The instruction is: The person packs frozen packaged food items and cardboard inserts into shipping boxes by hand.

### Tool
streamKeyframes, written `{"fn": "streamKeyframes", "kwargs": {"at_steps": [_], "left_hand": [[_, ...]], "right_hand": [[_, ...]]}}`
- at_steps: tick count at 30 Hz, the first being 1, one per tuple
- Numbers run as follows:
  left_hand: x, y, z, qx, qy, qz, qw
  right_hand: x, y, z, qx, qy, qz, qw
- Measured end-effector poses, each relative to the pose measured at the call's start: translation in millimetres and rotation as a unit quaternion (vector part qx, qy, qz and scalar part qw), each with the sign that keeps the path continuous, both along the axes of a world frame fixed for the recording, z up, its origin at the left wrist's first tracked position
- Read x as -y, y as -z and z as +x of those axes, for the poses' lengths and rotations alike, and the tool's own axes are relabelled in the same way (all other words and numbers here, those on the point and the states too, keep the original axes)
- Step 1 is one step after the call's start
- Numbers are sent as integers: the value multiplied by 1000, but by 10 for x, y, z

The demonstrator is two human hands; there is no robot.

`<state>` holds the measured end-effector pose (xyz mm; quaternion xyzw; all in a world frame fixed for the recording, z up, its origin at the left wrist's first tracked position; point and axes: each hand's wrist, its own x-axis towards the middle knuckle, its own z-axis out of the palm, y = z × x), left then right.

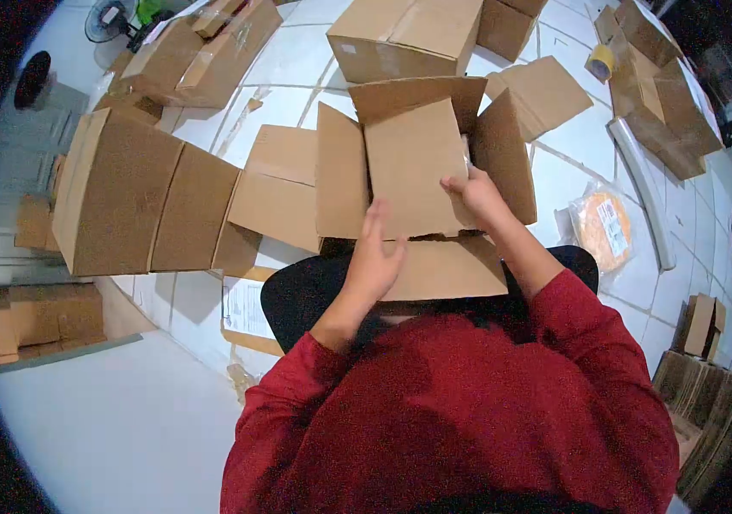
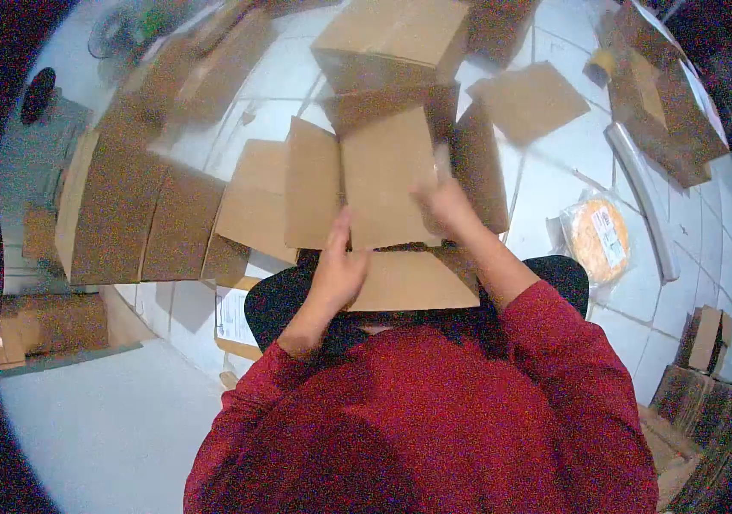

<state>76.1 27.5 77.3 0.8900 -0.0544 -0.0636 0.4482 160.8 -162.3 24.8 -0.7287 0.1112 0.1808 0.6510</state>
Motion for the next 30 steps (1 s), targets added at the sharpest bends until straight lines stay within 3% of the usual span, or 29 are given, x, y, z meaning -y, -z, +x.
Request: {"fn": "streamKeyframes", "kwargs": {"at_steps": [1,3,5,6,7,8,10,11,12,13,14,15,16,17,19,22,23,24,30], "left_hand": [[42,-94,7,0,5,5,1000],[164,-241,-2,136,61,226,963],[207,-145,126,119,45,209,970],[224,-39,222,106,18,189,976],[150,226,332,216,16,139,966],[136,223,325,213,38,145,966],[129,198,313,179,65,138,972],[99,183,262,172,51,141,974],[-48,340,287,123,31,152,980],[-79,382,284,91,-23,40,995],[-242,596,323,84,-45,60,994],[-218,519,287,70,-38,104,991],[-203,403,259,58,-34,148,987],[-174,354,247,60,-32,152,986],[-107,316,192,68,-72,115,988],[-103,427,160,132,-66,84,985],[-47,360,140,107,-68,69,990],[-18,334,130,104,-68,67,990],[-16,378,151,142,-33,126,981]], "right_hand": [[-32,-163,-27,5,11,37,999],[-166,-392,-52,9,5,78,997],[-290,-420,-34,7,11,125,992],[-324,-388,41,-55,4,176,983],[-335,-362,87,-114,0,230,966],[-283,-449,99,-180,30,370,911],[-184,682,499,-153,-163,623,750],[-299,686,410,-172,-139,377,899],[-508,640,374,-188,-105,98,972],[-655,747,415,-178,-124,54,975],[-856,1003,470,-166,-146,8,975],[-1140,1527,679,16,-334,-184,924],[-1371,2013,889,198,-486,-358,772],[-1485,2154,928,200,-483,-356,774],[-1709,2260,902,404,-645,-404,507],[-1850,2420,877,386,-647,-431,496],[-1931,2722,902,355,-549,-410,635],[-1942,2731,908,352,-551,-411,636],[-1988,2767,906,230,-370,-347,831]]}}
